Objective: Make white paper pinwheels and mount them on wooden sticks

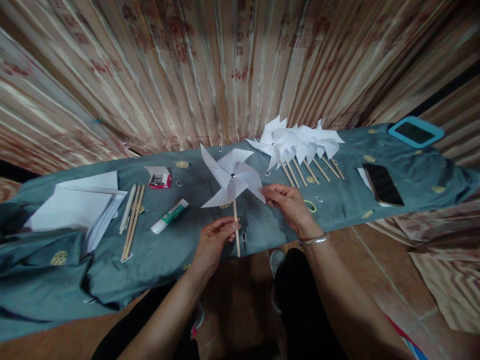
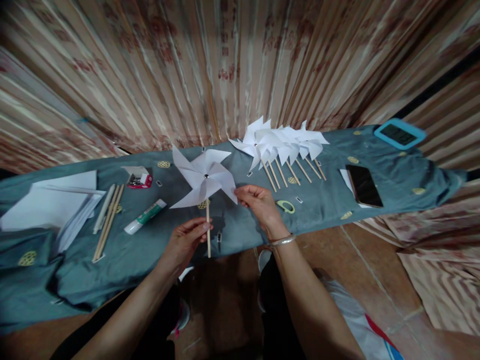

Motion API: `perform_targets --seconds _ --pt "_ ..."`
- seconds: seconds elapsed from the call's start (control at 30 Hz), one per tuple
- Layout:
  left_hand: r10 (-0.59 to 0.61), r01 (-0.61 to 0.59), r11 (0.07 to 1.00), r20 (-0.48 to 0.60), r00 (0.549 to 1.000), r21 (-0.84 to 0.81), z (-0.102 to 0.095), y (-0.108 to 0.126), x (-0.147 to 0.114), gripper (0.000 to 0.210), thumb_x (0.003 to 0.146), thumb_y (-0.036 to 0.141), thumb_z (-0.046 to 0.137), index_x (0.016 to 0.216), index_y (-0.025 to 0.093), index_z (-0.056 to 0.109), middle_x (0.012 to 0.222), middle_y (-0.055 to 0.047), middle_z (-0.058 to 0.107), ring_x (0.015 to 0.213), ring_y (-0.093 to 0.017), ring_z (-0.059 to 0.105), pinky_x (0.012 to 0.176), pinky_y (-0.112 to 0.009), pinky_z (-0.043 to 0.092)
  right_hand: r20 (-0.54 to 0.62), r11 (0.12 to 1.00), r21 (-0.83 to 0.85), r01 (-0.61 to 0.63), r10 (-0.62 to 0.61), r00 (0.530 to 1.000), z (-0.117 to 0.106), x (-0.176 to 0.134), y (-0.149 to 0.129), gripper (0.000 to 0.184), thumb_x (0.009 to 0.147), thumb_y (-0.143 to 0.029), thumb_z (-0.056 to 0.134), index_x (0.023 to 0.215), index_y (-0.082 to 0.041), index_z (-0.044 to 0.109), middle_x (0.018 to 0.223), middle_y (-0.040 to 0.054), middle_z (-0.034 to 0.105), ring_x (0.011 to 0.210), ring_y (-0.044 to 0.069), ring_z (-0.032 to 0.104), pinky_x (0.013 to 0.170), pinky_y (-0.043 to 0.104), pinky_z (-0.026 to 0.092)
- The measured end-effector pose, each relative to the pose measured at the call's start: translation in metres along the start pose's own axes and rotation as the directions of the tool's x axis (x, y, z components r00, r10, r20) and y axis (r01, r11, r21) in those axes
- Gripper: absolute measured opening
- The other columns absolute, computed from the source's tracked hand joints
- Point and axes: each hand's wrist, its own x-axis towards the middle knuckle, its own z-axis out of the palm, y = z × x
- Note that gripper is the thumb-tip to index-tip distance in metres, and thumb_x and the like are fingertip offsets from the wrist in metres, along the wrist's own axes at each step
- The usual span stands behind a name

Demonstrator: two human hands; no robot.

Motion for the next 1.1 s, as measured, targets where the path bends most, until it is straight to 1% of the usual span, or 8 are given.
perform_targets --seconds 0.13,0.33,0.6,1.1 --pt "0.004 -0.004 1.0 -0.008 1.0 -0.012 0.001 0.001 0.0 0.033 0.044 0.031 0.091 0.068 0.014 0.076 0.06 -0.002 0.069 0.049 -0.005 0.049 0.05 -0.019 0.038 0.07 0.999 0.031 -0.028 0.026 0.997 0.004 -0.004 0.002 0.026 0.056 -0.041 0.084 0.057 -0.019 0.07 0.055 -0.003 0.061 0.052 0.008 0.045 0.055 0.025 0.033" --pt "0.011 -0.011 1.0 -0.019 1.0 -0.018 0.002 0.003 0.0 0.033 0.043 0.031 0.091 0.068 0.014 0.076 0.061 -0.002 0.07 0.049 -0.005 0.048 0.05 -0.02 0.038 0.118 0.996 0.035 -0.077 0.073 0.99 0.011 -0.009 0.003 0.028 0.056 -0.043 0.086 0.059 -0.019 0.071 0.057 -0.002 0.064 0.053 0.009 0.046 0.056 0.026 0.034" --pt "0.022 -0.022 1.0 0.002 1.0 -0.015 0.0 0.002 0.0 0.032 0.047 0.03 0.09 0.071 0.014 0.077 0.062 -0.002 0.07 0.05 -0.005 0.048 0.051 -0.02 0.038 0.17 0.992 0.055 -0.113 0.102 0.98 0.017 -0.013 0.005 0.027 0.057 -0.042 0.085 0.062 -0.019 0.072 0.058 -0.0024 0.065 0.053 0.008 0.048 0.055 0.025 0.036" --pt "0.011 -0.011 1.0 -0.003 1.0 -0.024 0.001 0.002 -0.001 0.032 0.046 0.031 0.091 0.069 0.015 0.076 0.061 0.0 0.07 0.05 -0.005 0.049 0.052 -0.019 0.039 0.241 0.99 0.044 -0.13 0.116 0.963 0.029 -0.017 0.009 0.032 0.055 -0.046 0.086 0.06 -0.018 0.07 0.056 -0.003 0.064 0.052 0.007 0.048 0.054 0.024 0.035"
